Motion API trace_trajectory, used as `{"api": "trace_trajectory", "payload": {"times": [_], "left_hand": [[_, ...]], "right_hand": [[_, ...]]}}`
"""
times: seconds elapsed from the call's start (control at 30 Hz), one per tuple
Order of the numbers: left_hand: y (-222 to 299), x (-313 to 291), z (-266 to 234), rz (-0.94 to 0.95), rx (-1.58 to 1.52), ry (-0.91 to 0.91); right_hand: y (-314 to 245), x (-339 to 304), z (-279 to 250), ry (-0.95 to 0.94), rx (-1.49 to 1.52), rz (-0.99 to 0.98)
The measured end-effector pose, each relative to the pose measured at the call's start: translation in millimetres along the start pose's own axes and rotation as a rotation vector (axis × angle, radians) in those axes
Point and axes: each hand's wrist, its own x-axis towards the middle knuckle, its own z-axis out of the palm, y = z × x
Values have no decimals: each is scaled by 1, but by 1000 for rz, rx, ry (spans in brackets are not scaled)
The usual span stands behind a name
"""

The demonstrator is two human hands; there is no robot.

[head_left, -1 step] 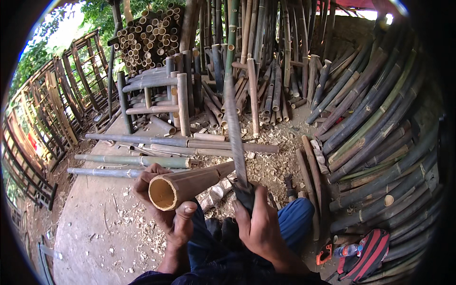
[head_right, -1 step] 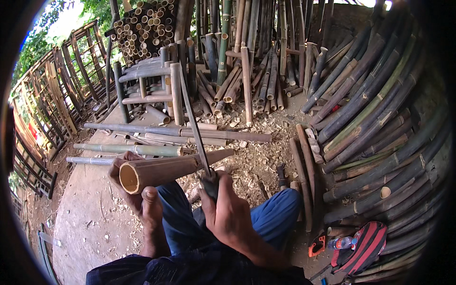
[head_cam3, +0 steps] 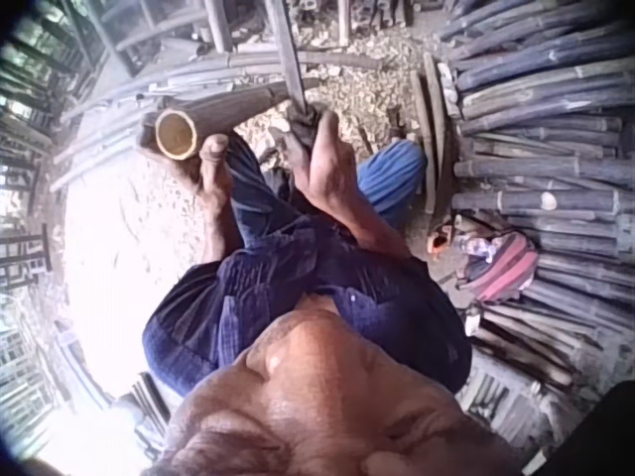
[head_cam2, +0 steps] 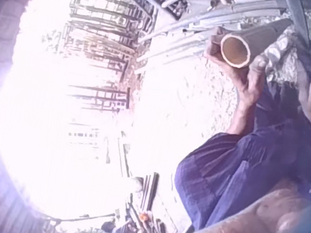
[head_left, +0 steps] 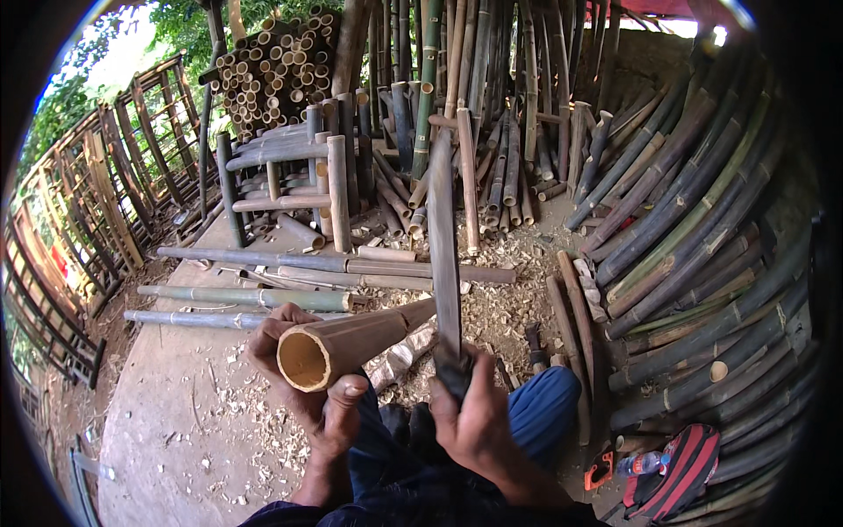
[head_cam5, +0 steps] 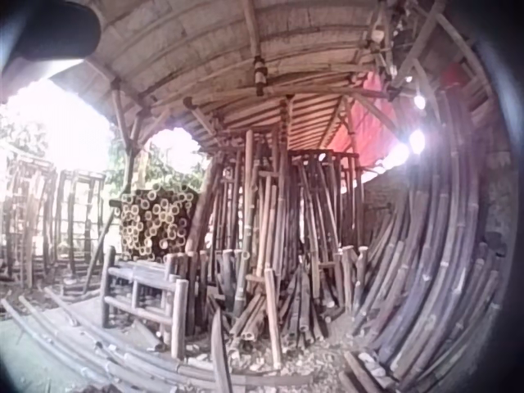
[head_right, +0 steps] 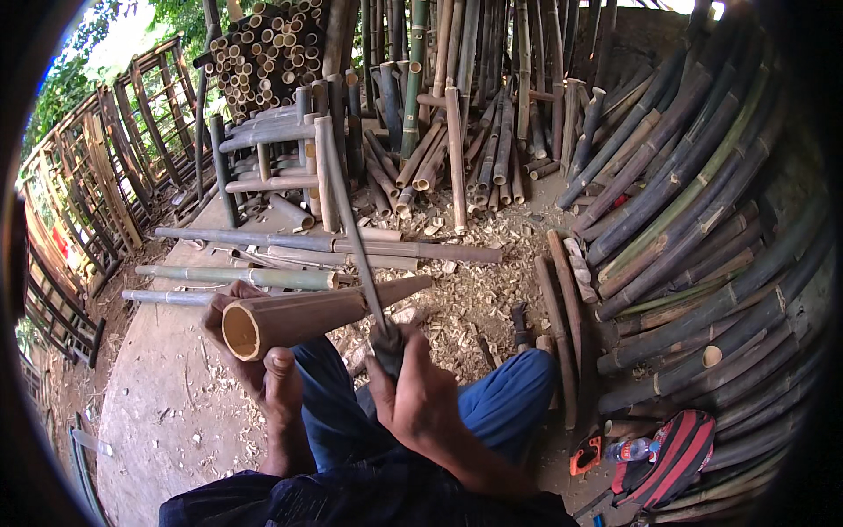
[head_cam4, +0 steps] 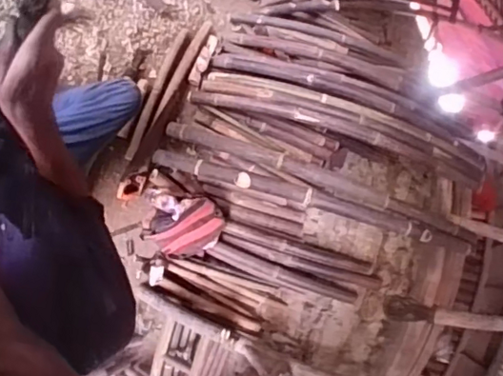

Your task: The person selects a bamboo pole, places it on a wooden block, and uses a saw to cut it. They then use a knife to scrape the exterior of the bamboo pole.

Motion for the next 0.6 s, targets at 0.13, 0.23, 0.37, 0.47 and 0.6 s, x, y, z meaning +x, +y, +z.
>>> {"api": "trace_trajectory", "payload": {"times": [0.13, 0.23, 0.37, 0.47, 0.6], "left_hand": [[3, -5, 16, -74, -60, 72], [5, -5, 4, -64, -33, 62], [6, -5, 3, -60, 55, 52], [3, -3, 11, -46, 21, 36], [8, -2, 6, -84, 37, 80]], "right_hand": [[41, -8, 17, -390, -467, 321], [17, 1, 3, -333, -237, 299], [8, -5, 7, -51, -65, 47], [53, -22, 28, -357, -470, 324], [30, -3, 12, -325, -236, 306]]}}
